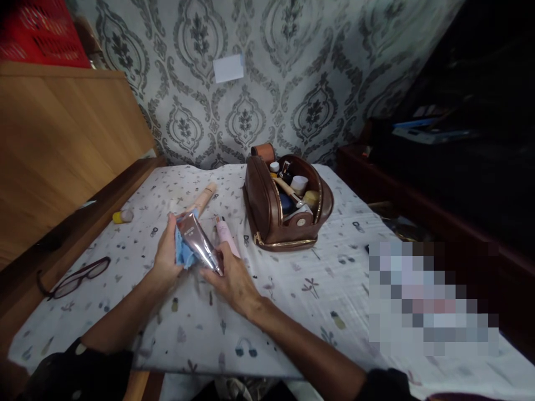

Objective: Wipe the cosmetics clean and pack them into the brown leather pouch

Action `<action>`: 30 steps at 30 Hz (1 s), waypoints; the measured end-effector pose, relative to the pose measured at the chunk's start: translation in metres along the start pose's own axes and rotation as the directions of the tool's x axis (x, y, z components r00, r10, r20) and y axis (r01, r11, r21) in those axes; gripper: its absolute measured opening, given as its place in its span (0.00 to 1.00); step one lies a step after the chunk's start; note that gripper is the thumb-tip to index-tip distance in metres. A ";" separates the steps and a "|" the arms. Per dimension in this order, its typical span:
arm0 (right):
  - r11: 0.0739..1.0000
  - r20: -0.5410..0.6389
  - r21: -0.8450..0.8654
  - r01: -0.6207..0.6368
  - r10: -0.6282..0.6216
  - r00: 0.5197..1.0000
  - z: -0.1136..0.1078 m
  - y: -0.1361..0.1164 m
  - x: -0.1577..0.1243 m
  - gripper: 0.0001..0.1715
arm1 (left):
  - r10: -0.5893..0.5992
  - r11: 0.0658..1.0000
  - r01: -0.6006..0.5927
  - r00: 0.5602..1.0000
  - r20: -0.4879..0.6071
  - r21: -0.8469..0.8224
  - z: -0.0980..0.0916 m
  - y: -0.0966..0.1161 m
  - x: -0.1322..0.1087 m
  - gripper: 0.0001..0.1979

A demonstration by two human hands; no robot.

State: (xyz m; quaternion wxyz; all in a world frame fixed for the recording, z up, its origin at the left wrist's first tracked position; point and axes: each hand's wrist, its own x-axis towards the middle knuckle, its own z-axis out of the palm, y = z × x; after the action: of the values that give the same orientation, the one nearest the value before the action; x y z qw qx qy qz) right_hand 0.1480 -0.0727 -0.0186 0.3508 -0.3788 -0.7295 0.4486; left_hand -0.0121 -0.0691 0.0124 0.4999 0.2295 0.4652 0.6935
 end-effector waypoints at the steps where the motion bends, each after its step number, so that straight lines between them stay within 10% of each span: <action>1: 1.000 0.022 0.024 -0.019 0.018 1.000 -0.001 0.000 0.000 0.18 | 0.000 0.999 0.000 1.000 -0.001 -0.032 0.000 0.003 0.002 0.23; 10: 0.774 0.352 0.551 -0.313 0.125 0.928 -0.003 0.000 0.003 0.28 | -0.034 0.977 0.087 0.965 0.258 -0.197 0.006 0.011 -0.007 0.13; 16: 0.663 0.382 0.652 -0.369 0.133 0.914 0.002 -0.003 0.004 0.31 | 0.017 0.979 0.015 0.988 0.156 -0.203 0.003 0.010 0.002 0.14; 30: 0.728 -0.172 0.685 0.022 0.133 0.976 -0.012 -0.002 0.012 0.32 | 0.219 0.970 -0.225 0.973 0.069 0.090 -0.003 0.005 0.010 0.15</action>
State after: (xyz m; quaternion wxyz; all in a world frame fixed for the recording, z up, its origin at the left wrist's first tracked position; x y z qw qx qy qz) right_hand 0.1521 -0.0584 -0.0106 0.5263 -0.2901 -0.4608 0.6531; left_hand -0.0210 -0.0615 0.0138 0.4207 0.3246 0.4550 0.7146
